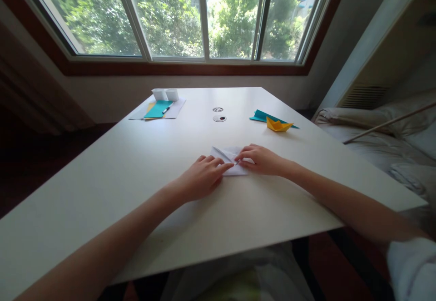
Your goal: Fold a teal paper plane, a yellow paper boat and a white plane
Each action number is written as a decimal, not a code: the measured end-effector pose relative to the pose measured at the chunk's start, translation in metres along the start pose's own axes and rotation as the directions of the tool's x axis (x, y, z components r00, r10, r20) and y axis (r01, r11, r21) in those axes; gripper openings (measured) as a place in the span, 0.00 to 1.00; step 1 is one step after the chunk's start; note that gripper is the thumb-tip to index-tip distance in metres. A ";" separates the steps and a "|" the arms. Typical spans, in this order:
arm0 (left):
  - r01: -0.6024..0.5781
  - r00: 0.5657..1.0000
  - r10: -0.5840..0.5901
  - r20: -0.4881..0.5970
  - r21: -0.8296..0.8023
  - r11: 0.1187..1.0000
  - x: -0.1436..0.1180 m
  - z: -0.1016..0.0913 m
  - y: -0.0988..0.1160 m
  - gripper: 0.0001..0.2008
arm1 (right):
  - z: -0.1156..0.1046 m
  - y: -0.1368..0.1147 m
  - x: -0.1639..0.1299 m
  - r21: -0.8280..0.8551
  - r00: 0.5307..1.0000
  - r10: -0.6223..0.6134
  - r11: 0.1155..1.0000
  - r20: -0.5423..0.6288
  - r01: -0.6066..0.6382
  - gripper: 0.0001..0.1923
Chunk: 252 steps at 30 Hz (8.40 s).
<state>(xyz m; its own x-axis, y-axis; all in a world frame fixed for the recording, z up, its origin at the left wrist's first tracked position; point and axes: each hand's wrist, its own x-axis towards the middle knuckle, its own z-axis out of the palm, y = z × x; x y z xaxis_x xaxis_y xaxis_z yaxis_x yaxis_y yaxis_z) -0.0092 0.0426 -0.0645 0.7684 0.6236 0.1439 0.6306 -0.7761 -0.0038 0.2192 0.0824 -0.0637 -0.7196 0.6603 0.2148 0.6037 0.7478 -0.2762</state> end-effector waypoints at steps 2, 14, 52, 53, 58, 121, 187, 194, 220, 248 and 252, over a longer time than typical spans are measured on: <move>-0.040 0.999 0.038 -0.026 -0.094 0.995 0.000 -0.001 0.008 0.18 | 0.000 -0.001 -0.001 -0.069 0.999 0.037 0.997 -0.022 -0.038 0.13; -0.084 0.964 -0.024 -0.264 -0.392 0.916 0.007 -0.004 -0.025 0.11 | 0.007 0.006 -0.001 -0.025 0.985 -0.127 0.991 0.115 0.131 0.20; 0.265 0.944 -0.244 0.223 -0.072 0.962 0.005 0.018 -0.005 0.31 | -0.011 0.050 -0.003 0.199 0.993 -0.050 0.980 0.108 0.028 0.15; 0.265 0.944 -0.243 0.223 -0.076 0.961 0.006 0.019 -0.005 0.31 | -0.011 0.050 -0.003 0.193 0.992 -0.063 0.980 0.106 0.042 0.15; 0.278 0.944 -0.259 0.205 -0.074 0.958 0.007 0.021 -0.004 0.31 | -0.013 0.048 -0.002 0.188 0.986 -0.121 0.977 0.113 0.099 0.13; 0.107 0.990 -0.114 -0.078 -0.087 0.990 0.019 0.022 -0.009 0.17 | 0.018 0.014 0.008 -0.118 0.926 0.354 0.922 -0.130 -0.369 0.12; 0.062 0.998 -0.067 -0.017 -0.222 0.973 0.010 0.010 -0.005 0.14 | -0.013 -0.020 -0.011 -0.032 0.932 -0.319 0.944 0.172 0.329 0.08; 0.092 0.995 -0.097 -0.013 -0.218 0.972 0.010 0.011 -0.005 0.16 | -0.007 -0.026 -0.012 -0.060 0.904 -0.399 0.909 0.156 0.412 0.10; 0.071 0.997 -0.064 0.036 -0.267 0.961 0.010 0.010 -0.004 0.23 | 0.001 -0.029 -0.014 -0.043 0.962 -0.261 0.963 0.083 0.265 0.07; 0.122 0.990 -0.094 0.103 -0.316 0.941 0.009 0.002 0.004 0.26 | 0.009 -0.024 -0.010 0.026 0.999 0.000 1.000 0.041 -0.001 0.20; 0.135 0.988 -0.104 0.116 -0.298 0.945 0.008 0.004 0.006 0.27 | 0.009 -0.022 -0.009 0.046 0.998 -0.002 0.999 0.057 -0.001 0.21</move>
<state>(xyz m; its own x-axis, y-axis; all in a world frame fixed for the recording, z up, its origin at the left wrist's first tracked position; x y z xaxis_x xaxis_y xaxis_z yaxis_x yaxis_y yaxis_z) 0.0015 0.0436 -0.0674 0.7058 0.7078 0.0282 0.6669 -0.6774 0.3105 0.2089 0.0595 -0.0678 -0.7391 0.6540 0.1611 0.5881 0.7432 -0.3192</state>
